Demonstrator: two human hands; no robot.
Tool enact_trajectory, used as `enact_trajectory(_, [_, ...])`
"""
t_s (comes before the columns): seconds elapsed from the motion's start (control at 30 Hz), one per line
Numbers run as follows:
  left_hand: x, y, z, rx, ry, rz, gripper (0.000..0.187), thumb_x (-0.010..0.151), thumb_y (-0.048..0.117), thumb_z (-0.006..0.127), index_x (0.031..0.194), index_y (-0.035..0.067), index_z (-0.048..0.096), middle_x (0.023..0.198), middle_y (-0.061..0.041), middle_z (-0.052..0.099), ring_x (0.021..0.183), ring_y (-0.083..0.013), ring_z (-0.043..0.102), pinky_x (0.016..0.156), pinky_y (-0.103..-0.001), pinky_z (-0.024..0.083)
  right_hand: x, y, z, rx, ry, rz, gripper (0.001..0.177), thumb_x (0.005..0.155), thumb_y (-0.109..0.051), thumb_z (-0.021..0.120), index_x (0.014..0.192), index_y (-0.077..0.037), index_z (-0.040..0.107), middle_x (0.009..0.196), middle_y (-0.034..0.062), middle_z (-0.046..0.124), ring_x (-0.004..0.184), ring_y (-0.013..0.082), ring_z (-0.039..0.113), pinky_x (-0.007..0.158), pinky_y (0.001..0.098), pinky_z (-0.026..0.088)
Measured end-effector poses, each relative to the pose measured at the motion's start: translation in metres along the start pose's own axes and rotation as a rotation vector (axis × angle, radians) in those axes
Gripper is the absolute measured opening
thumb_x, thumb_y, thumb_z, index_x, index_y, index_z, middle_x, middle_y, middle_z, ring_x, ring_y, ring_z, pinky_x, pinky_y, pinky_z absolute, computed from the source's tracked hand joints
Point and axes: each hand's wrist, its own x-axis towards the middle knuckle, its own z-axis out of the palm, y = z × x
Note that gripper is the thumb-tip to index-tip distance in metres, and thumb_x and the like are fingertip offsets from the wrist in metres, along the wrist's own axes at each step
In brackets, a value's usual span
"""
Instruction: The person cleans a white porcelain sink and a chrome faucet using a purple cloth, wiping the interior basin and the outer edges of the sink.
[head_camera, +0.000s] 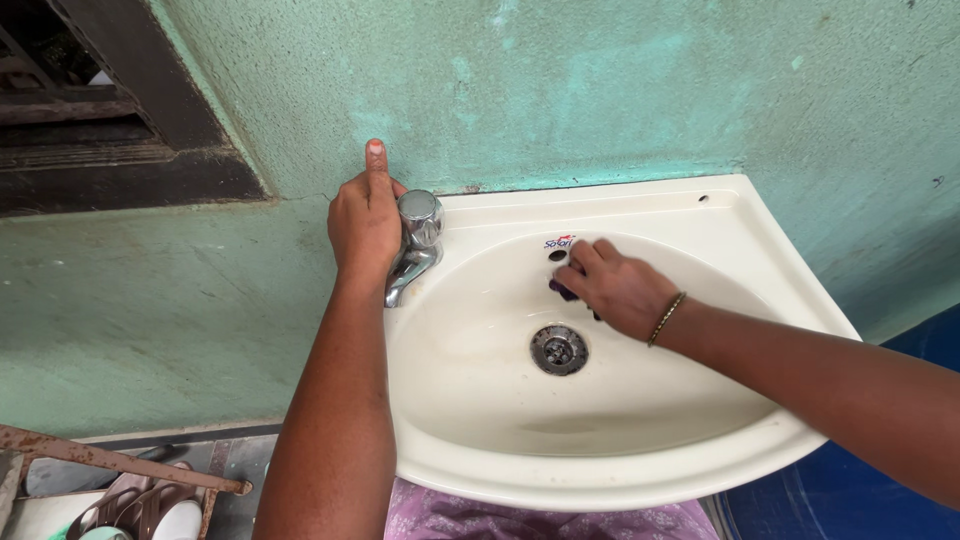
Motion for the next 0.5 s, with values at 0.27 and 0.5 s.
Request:
enact_trajectory(0.27, [0.005,-0.006,0.002,-0.038,0.02,0.068,0.088,0.097,0.075,0.022,0.073,0.009,0.074,0.068,-0.009,0.071,0.071,-0.0242,0.069,0.075,-0.042,0.051,0.026,-0.063,0.064,0.455,-0.135,0.216,0.033,0.085,-0.008,0.073,0.116,-0.01,0.062,0.115,0.0156,0.06,0.099,0.0361,0.066,0.086,0.0465,0.056])
enact_trajectory(0.5, [0.006,-0.003,0.001,-0.027,-0.013,0.001,0.088,0.096,0.076,0.021,0.073,0.009,0.074,0.067,-0.011,0.071,0.07,-0.0249,0.07,0.075,-0.042,0.053,0.048,-0.105,0.027,1.143,-0.368,0.1,0.028,0.084,-0.008,0.07,0.112,-0.011,0.067,0.103,0.0066,0.072,0.093,0.021,0.077,0.087,0.037,0.059])
